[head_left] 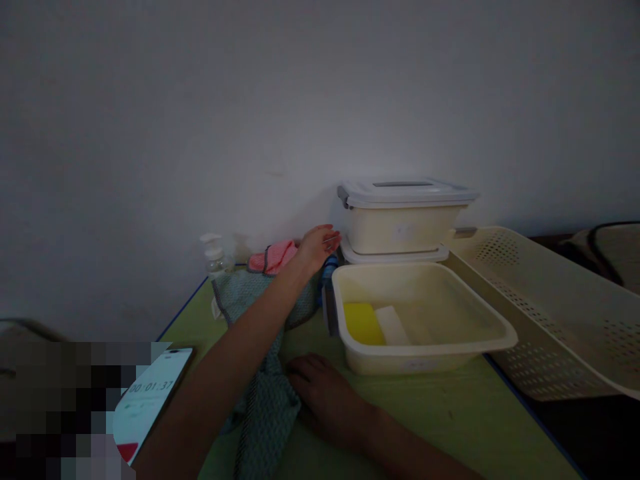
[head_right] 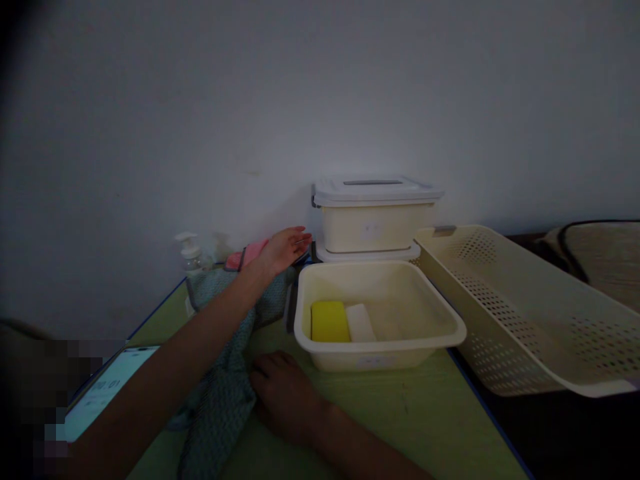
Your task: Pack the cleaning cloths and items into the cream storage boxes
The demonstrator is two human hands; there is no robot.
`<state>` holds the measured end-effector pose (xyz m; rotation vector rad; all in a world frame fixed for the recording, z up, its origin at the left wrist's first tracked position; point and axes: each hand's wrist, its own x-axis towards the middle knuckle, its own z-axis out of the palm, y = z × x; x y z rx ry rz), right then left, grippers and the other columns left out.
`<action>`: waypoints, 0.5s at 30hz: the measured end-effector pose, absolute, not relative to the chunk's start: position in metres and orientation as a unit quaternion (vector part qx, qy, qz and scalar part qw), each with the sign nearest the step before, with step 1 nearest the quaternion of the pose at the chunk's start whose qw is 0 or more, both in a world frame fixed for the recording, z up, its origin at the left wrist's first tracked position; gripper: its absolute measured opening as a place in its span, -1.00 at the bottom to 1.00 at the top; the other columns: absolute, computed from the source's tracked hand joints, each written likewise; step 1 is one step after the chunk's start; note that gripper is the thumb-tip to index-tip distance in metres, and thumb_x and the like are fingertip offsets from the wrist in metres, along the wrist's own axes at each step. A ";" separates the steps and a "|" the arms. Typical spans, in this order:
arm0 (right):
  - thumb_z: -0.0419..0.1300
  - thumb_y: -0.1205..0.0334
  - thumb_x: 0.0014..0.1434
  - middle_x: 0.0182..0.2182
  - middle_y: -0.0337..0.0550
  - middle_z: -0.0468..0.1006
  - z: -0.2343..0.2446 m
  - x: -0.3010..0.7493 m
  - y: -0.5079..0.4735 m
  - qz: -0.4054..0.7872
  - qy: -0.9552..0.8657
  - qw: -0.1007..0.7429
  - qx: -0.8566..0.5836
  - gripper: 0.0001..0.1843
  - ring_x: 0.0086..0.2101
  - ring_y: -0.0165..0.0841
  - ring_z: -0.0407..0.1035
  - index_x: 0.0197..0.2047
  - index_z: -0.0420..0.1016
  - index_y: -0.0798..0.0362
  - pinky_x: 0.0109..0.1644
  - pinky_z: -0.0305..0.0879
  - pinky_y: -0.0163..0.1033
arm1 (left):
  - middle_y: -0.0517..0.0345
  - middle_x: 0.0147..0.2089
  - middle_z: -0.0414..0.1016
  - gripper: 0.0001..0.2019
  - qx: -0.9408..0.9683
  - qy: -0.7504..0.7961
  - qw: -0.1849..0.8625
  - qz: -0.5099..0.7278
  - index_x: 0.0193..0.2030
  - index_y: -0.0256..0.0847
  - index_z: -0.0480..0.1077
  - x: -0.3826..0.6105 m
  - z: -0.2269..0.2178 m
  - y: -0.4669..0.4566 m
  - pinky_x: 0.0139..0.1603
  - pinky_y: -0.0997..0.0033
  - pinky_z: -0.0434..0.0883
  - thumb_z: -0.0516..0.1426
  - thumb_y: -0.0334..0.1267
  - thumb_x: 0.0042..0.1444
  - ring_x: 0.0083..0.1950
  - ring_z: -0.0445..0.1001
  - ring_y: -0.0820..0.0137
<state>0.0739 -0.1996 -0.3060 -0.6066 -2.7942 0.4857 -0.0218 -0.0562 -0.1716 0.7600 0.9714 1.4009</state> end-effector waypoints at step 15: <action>0.08 0.36 0.07 -0.07 0.01 0.40 -0.301 0.072 -0.205 0.200 -0.937 0.105 -0.265 -0.67 -0.04 -0.25 0.24 -0.04 0.29 0.16 0.10 0.11 -0.17 | 0.00 0.23 0.24 -0.55 0.776 0.492 0.340 0.200 0.07 -0.17 0.29 -0.092 -0.206 -0.170 0.29 0.10 0.01 0.18 -0.25 -0.01 0.26 0.16 0.20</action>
